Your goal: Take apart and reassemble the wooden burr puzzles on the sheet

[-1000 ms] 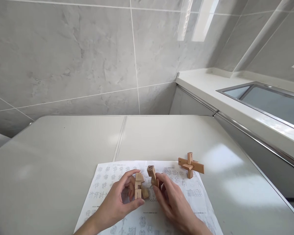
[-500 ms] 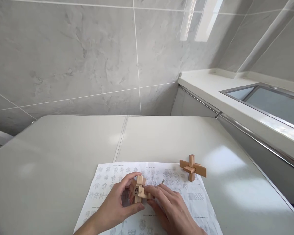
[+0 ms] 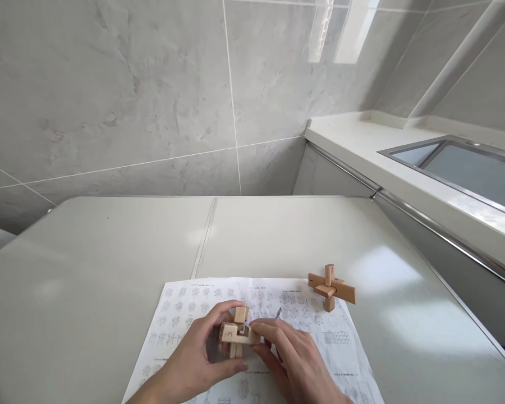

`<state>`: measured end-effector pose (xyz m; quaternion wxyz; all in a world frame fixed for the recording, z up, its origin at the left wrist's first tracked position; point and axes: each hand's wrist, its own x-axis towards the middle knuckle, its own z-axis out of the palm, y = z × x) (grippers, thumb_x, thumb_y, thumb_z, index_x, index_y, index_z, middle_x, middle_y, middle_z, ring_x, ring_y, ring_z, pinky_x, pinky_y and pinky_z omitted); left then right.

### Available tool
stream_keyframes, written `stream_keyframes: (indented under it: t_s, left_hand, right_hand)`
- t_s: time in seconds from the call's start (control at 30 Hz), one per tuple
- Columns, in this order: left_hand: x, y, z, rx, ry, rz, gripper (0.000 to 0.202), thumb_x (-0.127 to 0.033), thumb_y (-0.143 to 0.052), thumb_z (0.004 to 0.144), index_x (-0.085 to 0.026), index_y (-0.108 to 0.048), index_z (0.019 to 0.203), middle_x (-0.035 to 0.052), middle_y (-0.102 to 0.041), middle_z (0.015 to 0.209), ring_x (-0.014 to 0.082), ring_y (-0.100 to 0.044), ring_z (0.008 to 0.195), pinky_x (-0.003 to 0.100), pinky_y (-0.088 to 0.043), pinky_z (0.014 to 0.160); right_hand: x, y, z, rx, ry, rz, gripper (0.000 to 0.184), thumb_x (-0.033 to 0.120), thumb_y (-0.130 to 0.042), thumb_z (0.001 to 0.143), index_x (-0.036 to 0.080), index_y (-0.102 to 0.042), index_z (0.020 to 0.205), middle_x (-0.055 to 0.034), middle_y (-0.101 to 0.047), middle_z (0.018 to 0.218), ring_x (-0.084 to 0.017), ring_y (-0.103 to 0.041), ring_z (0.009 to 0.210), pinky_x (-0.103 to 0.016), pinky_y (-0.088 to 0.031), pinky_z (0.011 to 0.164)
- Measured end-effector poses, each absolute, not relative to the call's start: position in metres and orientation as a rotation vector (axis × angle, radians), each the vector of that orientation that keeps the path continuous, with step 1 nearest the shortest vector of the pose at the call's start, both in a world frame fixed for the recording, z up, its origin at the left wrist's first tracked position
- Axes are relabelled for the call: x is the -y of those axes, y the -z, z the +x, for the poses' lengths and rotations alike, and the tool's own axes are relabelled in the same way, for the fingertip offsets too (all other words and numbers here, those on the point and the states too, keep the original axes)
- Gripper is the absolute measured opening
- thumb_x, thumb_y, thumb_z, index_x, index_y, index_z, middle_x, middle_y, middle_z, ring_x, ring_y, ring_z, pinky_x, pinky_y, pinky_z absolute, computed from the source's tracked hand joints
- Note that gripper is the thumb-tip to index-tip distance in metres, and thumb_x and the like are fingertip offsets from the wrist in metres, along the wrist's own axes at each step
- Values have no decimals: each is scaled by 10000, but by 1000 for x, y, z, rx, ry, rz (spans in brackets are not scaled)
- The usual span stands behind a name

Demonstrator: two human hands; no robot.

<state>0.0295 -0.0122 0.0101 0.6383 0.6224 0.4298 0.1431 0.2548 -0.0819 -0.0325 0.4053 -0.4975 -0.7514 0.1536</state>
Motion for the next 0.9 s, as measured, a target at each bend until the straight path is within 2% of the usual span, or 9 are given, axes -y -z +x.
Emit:
stream_keyframes:
  t_s: [0.1, 0.3, 0.53, 0.63, 0.77, 0.9]
  left_hand:
    - [12, -14, 30, -940, -337, 1394, 754, -405, -922, 818, -320, -555, 1471, 40, -730, 1070, 214, -634, 856, 347, -520, 783]
    - [12, -18, 29, -966, -332, 1453, 736, -365, -968, 768, -327, -611, 1410, 47, -736, 1164, 257, -677, 994, 372, -545, 871]
    - [11, -15, 28, -934, -355, 1423, 756, -445, -978, 755, -300, -612, 1401, 56, -721, 1126, 229, -653, 918, 333, -534, 790]
    - [11, -14, 27, -920, -365, 1412, 759, -432, -985, 746, -294, -609, 1391, 69, -724, 1174, 231, -658, 936, 336, -540, 803]
    - [11, -14, 26, -895, -356, 1423, 794, -422, -998, 728, -298, -601, 1404, 52, -725, 1125, 207, -641, 872, 327, -524, 779]
    - [12, -14, 24, -862, -339, 1413, 816, -430, -991, 744, -300, -582, 1438, 80, -725, 1188, 249, -679, 975, 341, -542, 808]
  right_hand:
    - [82, 34, 255, 1914, -370, -1231, 206, 287, -497, 1174, 258, -599, 1350, -108, -844, 1154, -218, -847, 908, -274, -672, 703]
    - [82, 35, 254, 1925, -353, -1208, 224, 268, -472, 1173, 253, -618, 1342, -118, -845, 1160, -232, -853, 921, -284, -675, 696]
    - [81, 29, 253, 1914, -303, -1215, 198, 275, -519, 1152, 254, -639, 1308, -108, -854, 1105, -207, -831, 751, -289, -676, 669]
    - [81, 28, 253, 1914, -303, -1216, 190, 265, -526, 1147, 253, -629, 1307, -103, -849, 1092, -196, -815, 716, -287, -671, 659]
    - [80, 28, 253, 1924, -295, -1209, 193, 241, -534, 1140, 249, -629, 1307, -102, -849, 1090, -183, -792, 668, -290, -668, 651]
    - [80, 27, 253, 1908, -290, -1222, 181, 237, -549, 1129, 250, -655, 1274, -89, -848, 1079, -176, -781, 640, -292, -661, 629]
